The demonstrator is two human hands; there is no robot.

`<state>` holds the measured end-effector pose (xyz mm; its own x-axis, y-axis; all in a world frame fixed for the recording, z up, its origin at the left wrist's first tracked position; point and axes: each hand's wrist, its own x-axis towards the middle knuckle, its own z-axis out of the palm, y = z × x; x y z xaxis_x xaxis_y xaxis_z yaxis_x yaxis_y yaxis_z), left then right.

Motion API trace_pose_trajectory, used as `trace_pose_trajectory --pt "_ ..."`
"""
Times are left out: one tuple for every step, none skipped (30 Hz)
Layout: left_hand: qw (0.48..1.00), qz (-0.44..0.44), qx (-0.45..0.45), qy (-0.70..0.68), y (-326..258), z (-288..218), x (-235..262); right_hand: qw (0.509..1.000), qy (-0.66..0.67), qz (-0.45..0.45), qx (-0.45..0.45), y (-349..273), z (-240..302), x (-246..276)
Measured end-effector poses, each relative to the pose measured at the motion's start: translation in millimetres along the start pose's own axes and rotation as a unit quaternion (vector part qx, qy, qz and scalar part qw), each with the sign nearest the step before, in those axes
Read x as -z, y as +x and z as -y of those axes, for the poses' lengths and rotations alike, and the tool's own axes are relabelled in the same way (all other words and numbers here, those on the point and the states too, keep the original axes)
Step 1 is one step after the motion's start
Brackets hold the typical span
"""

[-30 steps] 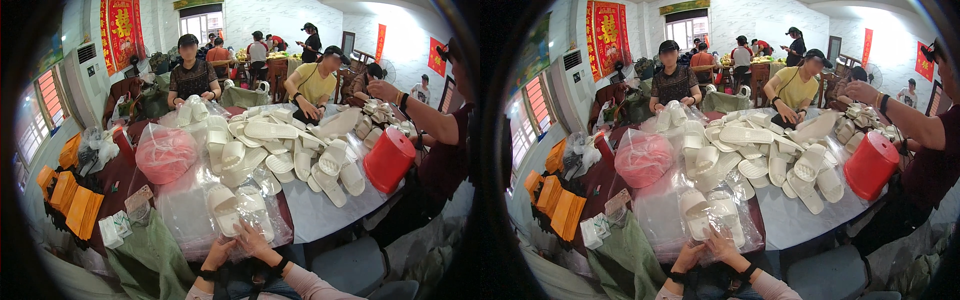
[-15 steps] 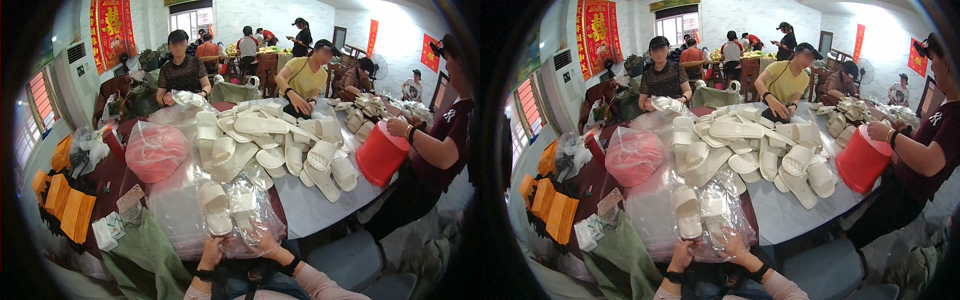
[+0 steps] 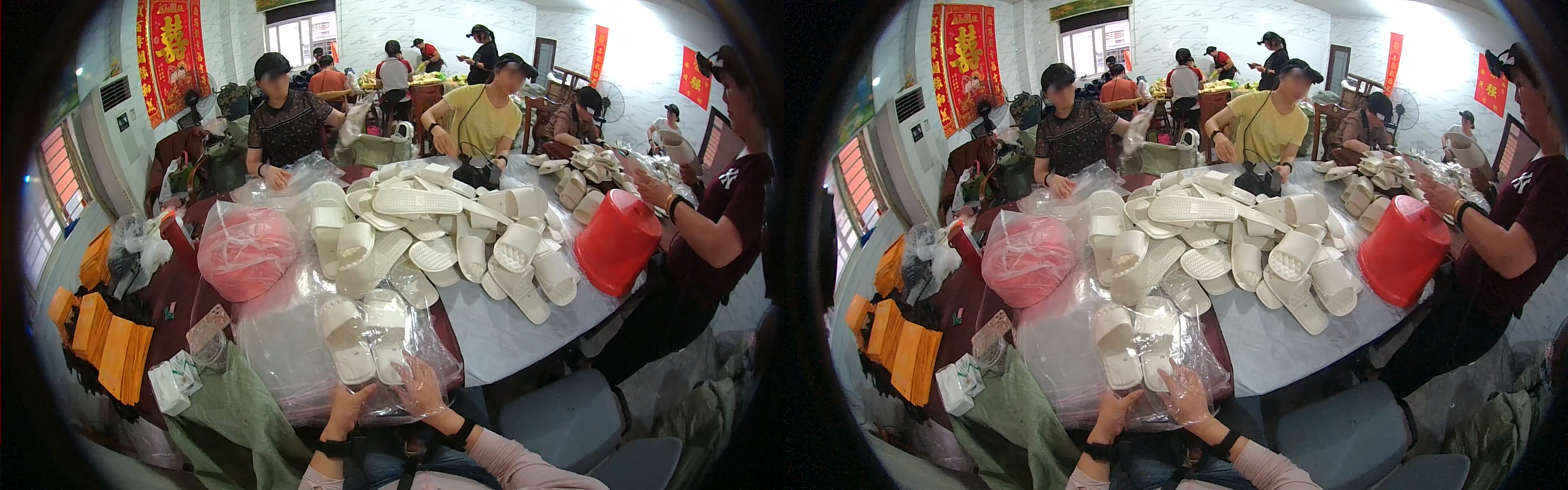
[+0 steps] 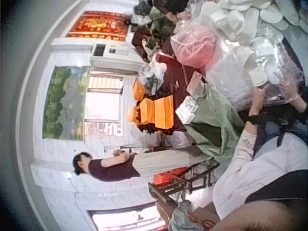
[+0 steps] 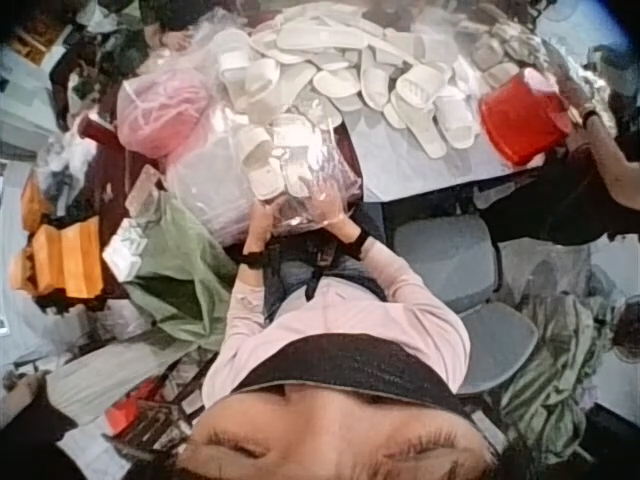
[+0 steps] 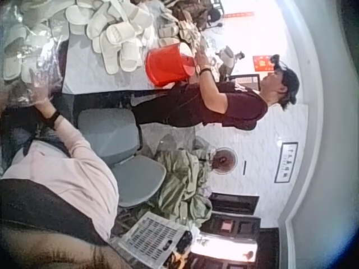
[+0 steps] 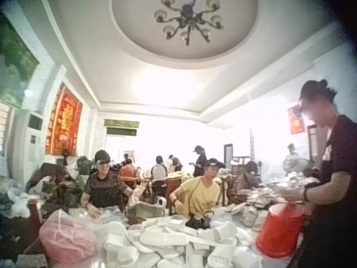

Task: Sort and organize white slippers/shoes on a production table.

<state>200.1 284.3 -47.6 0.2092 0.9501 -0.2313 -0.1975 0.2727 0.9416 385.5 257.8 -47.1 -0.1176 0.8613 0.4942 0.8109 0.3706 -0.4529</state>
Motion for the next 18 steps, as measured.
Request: trace_pose_trajectory --pt "0.999 -0.020 -0.020 0.026 -0.7 -0.6 -4.5 1.000 0.001 -0.001 0.000 -0.3 1.1 -2.9" --pt "0.997 -0.039 -0.041 0.053 -0.5 -1.5 -7.6 1.000 -0.013 -0.012 -0.009 -2.0 1.7 -6.4" --pt "0.997 -0.040 -0.042 0.053 0.3 -1.0 -8.3 0.999 -0.026 -0.024 -0.018 -3.9 2.6 -9.3" --pt "0.998 -0.028 -0.045 0.020 1.4 0.8 -8.2 0.999 -0.026 -0.025 -0.017 -5.9 3.5 -11.7" --pt "0.999 -0.017 -0.048 -0.015 1.8 3.1 -8.0 0.999 -0.012 -0.025 -0.020 -8.9 4.5 -13.1" --pt "0.999 -0.017 -0.048 -0.015 3.2 5.9 -5.5 0.999 0.002 -0.025 -0.022 -11.5 5.4 -14.6" --pt "0.999 -0.015 -0.030 -0.001 5.1 8.8 -1.5 0.999 0.002 -0.024 -0.022 -13.8 6.5 -16.6" --pt "1.000 -0.012 -0.010 0.013 4.8 8.1 -0.7 1.000 -0.001 -0.003 -0.023 -16.2 7.9 -18.8" --pt "1.000 -0.013 -0.009 0.012 4.5 7.9 -2.4 1.000 -0.004 0.018 -0.024 -18.5 8.6 -20.1" --pt "0.999 -0.016 -0.007 -0.027 4.4 6.9 -5.4 1.000 -0.004 0.020 -0.024 -21.6 8.3 -19.4" --pt "0.998 -0.020 -0.004 -0.067 3.4 5.4 -6.6 0.999 -0.027 0.027 0.008 -24.8 9.8 -16.4" --pt "0.997 -0.021 -0.003 -0.068 3.5 6.6 -5.2 0.997 -0.050 0.034 0.040 -28.8 11.6 -12.5" --pt "0.997 -0.018 0.014 -0.080 4.2 8.3 -2.9 0.997 -0.050 0.036 0.040 -35.0 14.2 -7.5" --pt "0.995 -0.013 0.032 -0.093 4.8 8.9 -2.4 0.993 -0.029 0.089 0.068 -42.1 17.0 0.5" --pt "0.995 -0.013 0.032 -0.095 3.9 5.4 -4.2 0.985 -0.008 0.142 0.094 -47.3 18.4 9.0" --pt "0.995 -0.012 0.030 -0.092 1.5 -0.2 -6.5 0.985 -0.009 0.144 0.094 -50.9 19.7 18.1" --pt "0.996 -0.009 0.026 -0.089 0.7 -3.8 -8.8 0.968 0.059 0.217 0.110 -53.7 21.4 28.8" --pt "0.995 -0.011 0.026 -0.092 1.9 -0.6 -4.0 0.940 0.129 0.289 0.125 -54.3 27.2 41.0"
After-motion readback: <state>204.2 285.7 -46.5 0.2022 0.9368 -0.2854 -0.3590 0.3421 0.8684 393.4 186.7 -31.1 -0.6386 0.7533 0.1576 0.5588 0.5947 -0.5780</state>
